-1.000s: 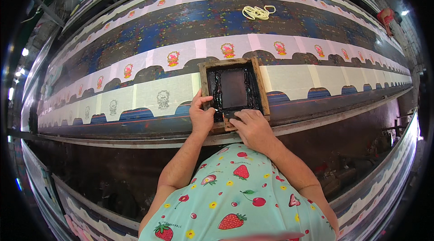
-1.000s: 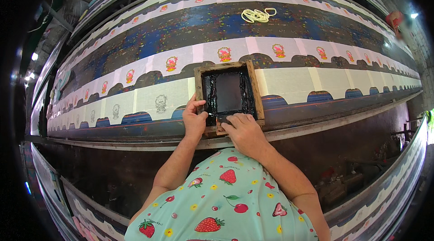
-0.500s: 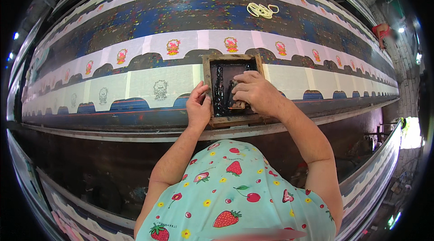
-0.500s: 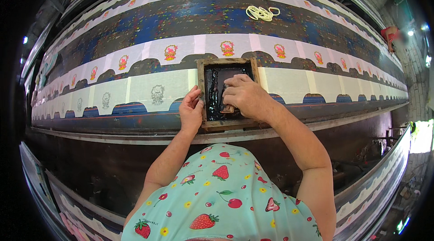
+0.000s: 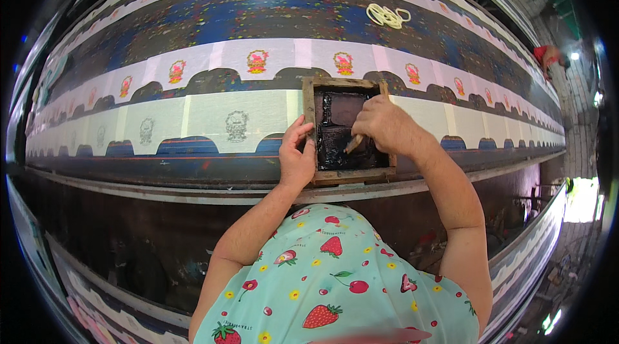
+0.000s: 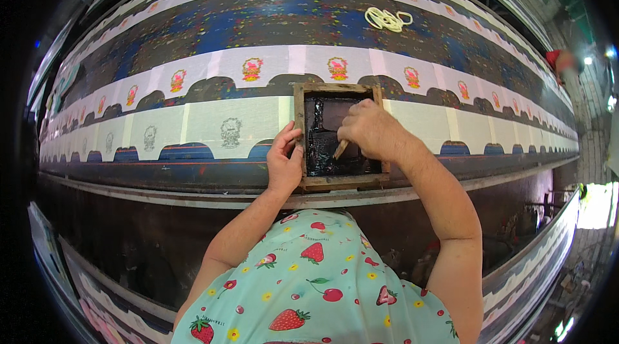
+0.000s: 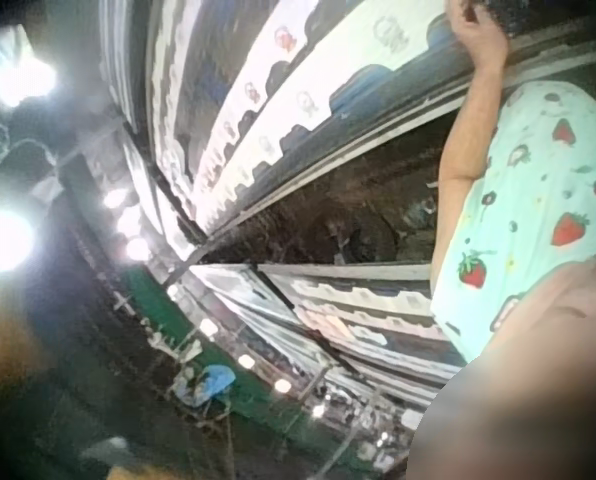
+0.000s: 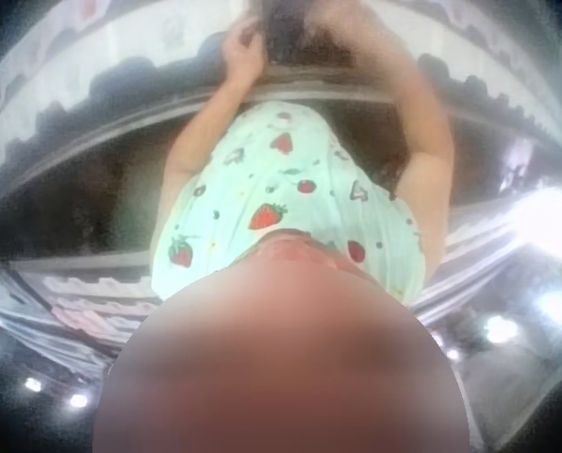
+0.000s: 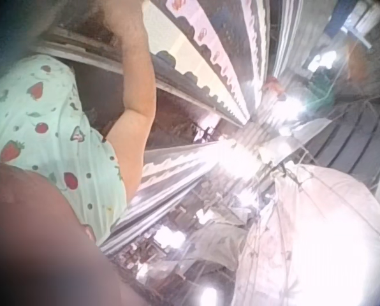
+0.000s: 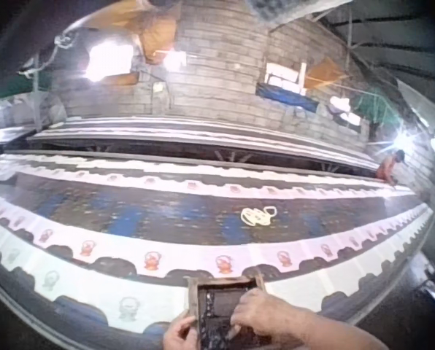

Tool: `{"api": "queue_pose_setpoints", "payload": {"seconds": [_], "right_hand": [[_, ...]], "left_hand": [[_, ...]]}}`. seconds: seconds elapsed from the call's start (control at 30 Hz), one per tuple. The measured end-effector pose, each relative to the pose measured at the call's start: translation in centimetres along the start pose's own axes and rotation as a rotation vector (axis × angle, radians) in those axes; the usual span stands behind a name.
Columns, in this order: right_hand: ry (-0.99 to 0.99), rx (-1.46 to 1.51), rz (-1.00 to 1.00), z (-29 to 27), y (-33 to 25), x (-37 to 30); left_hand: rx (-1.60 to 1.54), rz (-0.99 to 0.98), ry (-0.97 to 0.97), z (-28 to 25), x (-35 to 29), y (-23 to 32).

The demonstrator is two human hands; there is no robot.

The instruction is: The person folds white fabric pieces on a long table, then uses a wooden block to apply black ink to the fabric. The person repeatedly inks the block and presses it onto the fabric to create printed patterns.

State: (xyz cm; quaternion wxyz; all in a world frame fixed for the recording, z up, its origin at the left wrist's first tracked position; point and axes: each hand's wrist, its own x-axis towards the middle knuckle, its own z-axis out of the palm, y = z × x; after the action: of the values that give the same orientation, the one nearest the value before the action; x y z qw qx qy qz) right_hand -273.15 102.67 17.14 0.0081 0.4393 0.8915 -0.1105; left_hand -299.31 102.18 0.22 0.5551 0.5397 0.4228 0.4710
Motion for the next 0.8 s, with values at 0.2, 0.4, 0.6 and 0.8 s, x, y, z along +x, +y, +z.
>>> {"api": "queue_pose_setpoints", "payload": {"seconds": [0.2,0.4,0.6,0.8], "right_hand": [[0.361,-0.025,0.253,2.1,2.4,0.8],[0.431,0.219,0.439,4.9,4.3,3.2],[0.272,0.147,0.461,6.5,1.9,1.8],[0.312,0.172,0.395,7.2,-5.3,-2.2]], "left_hand": [[0.067,-0.009,-0.031,-0.3,0.2,0.1],[0.07,-0.015,-0.037,-0.6,0.3,-0.6],[0.036,-0.012,-0.038,-0.6,0.1,-1.1],[0.03,-0.037,-0.041,-0.6,0.0,-0.7]]}}
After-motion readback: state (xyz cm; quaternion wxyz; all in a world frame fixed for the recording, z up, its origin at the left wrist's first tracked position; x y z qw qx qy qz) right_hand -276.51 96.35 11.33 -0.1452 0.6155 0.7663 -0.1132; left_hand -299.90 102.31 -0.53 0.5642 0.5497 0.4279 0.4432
